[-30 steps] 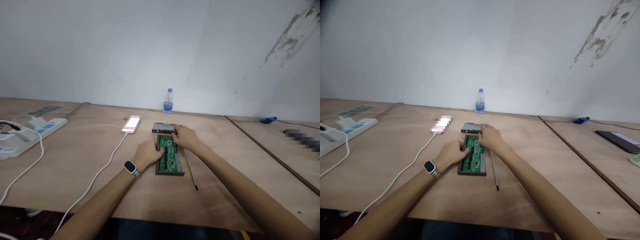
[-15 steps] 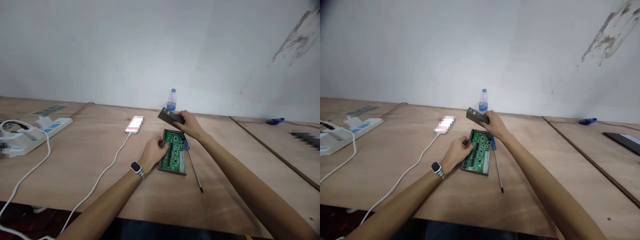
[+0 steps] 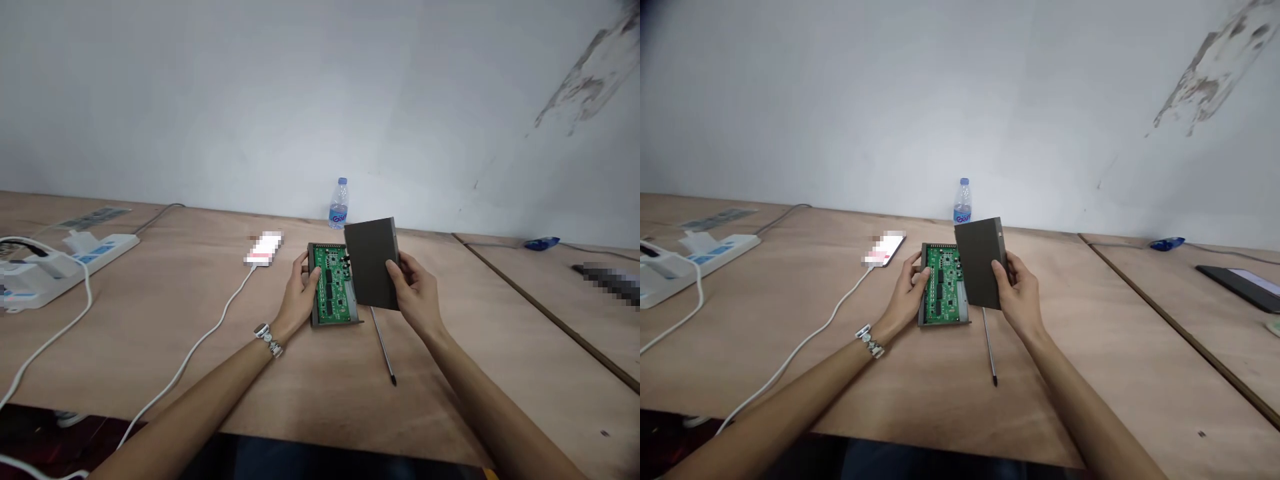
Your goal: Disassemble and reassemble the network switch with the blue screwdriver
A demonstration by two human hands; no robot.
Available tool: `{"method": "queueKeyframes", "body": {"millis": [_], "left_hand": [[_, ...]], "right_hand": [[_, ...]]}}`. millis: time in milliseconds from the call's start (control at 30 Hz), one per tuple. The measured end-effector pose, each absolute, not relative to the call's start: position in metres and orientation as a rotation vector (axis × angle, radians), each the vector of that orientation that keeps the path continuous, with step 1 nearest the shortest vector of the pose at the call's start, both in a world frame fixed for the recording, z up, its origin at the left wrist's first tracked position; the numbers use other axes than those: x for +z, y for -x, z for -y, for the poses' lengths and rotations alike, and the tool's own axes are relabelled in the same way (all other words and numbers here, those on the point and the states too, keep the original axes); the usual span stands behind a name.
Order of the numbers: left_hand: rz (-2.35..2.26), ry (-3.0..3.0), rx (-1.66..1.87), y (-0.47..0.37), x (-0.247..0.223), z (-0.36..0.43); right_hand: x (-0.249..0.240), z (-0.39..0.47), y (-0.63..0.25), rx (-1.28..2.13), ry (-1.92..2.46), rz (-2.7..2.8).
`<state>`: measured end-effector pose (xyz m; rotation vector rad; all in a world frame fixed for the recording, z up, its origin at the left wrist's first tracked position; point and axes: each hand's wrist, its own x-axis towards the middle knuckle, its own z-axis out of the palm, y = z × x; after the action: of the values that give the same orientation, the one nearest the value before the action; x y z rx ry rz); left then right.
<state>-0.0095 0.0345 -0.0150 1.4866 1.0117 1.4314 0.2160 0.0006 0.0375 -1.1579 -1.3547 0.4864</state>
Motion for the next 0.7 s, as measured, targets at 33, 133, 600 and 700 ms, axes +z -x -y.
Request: {"method": "queueKeyframes", "body": {"millis": [33,133,600,700], "left_hand": [[-1.012,-1.488,1.450,0.010,-0.014,-0.035],[-1.004,-1.477,1.501,0.011,-0.012,-0.035],[-1.019,-1.625,1.462,0.008,-0.001,-0.021],[-1.016,-1.632,1.459,0.008,-0.001,-0.021]], "right_hand": [[0.038,-0.002,-0.217,0.535,1.137,1.309],[0.037,-0.005,-0.220,0.697,1.101,1.197],[0.000,0.003,-0.180,1.227,1.077,1.014],[-0.001,0.004,-0.180,1.208,1.089,1.009]]}}
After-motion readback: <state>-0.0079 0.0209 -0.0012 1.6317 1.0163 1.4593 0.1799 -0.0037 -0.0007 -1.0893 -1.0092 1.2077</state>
